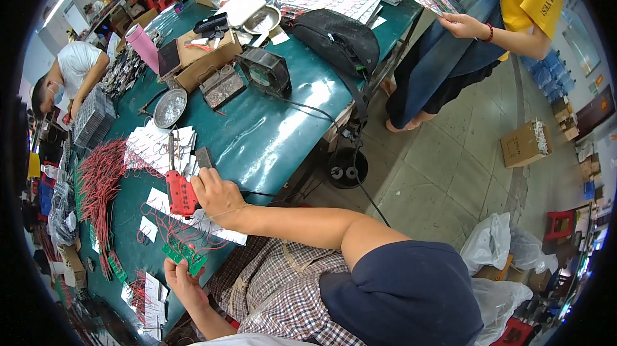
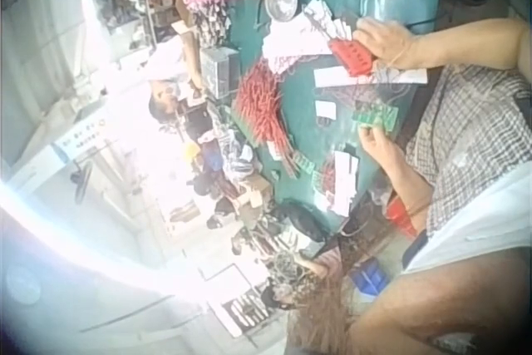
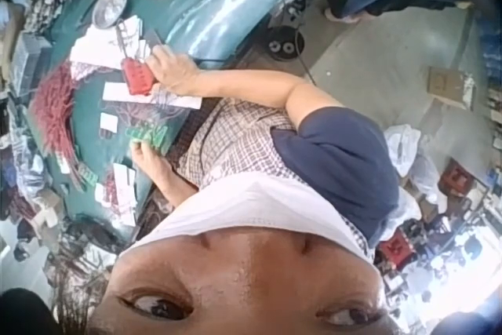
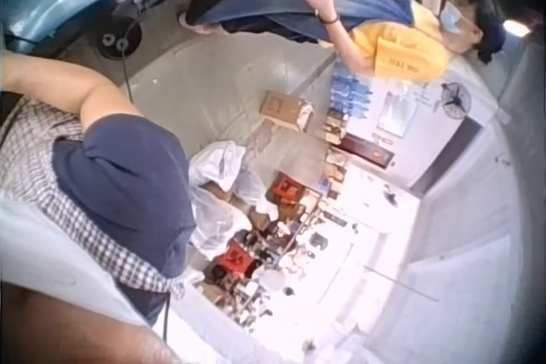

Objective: The person solders multiple wires onto green printed circuit boards (PCBs) using a soldering gun and tin solder.

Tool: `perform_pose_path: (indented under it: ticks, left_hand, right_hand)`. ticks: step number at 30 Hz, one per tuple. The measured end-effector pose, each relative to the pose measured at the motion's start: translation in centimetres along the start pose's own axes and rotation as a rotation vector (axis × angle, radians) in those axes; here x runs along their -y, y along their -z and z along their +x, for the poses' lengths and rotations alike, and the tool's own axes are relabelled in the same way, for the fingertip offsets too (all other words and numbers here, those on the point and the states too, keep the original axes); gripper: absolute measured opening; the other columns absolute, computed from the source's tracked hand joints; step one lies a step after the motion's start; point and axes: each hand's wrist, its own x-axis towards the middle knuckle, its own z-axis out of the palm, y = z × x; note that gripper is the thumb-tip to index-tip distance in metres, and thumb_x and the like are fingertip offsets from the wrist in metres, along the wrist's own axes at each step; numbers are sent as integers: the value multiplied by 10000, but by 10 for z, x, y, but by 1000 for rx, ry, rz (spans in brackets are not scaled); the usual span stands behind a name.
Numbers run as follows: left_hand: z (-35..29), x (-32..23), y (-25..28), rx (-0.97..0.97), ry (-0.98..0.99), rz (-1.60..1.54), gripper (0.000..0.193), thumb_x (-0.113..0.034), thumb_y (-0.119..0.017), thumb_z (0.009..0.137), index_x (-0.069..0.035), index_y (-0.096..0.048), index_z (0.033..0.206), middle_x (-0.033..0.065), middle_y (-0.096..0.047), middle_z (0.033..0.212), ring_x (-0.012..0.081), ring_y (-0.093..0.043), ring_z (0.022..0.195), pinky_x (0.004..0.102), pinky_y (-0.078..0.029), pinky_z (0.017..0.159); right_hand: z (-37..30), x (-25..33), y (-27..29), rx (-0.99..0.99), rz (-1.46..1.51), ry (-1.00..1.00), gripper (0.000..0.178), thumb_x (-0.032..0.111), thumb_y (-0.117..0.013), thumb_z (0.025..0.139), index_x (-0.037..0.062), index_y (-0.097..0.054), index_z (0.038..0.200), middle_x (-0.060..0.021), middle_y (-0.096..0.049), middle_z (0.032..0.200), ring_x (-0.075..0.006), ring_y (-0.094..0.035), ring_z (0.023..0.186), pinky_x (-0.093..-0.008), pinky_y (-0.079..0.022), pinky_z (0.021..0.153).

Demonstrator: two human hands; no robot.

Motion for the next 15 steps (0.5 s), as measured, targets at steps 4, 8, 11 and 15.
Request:
perform_pose_path:
  ticks: [4,8,11,15]
  left_hand:
    - [-4,-3,-2,-19,-11,5,68,-43,-529,848,-55,-501,910,91,-652,893,63,-555,569,210,-509,451]
    - [-6,-9,11,25,-37,-23,168,-121,-553,862,-67,-522,1018,129,-669,1028,82,-623,662,195,-503,464]
    - [-8,-20,14,23,-73,-55,249,-130,-549,850,-58,-528,1087,137,-664,1049,78,-616,647,191,-491,452]
    - [-9,-35,25,-27,-164,-56,396,-186,-573,833,-34,-511,1194,158,-652,1077,73,-594,614,185,-479,451]
  right_hand:
    - [1,-2,-2,-13,5,-4,255,60,-571,724,7,-504,964,-100,-455,869,-224,-528,838,-261,-497,519]
    - [1,-3,0,-7,-21,-5,260,61,-577,722,10,-506,967,-101,-460,873,-224,-527,842,-259,-502,518]
    - [1,-5,0,14,-47,-4,265,66,-579,724,11,-509,974,-100,-462,879,-223,-528,844,-259,-507,517]
    - [-3,-7,1,82,2,-35,416,29,-609,677,-3,-480,1071,-116,-447,923,-274,-524,864,-315,-521,570]
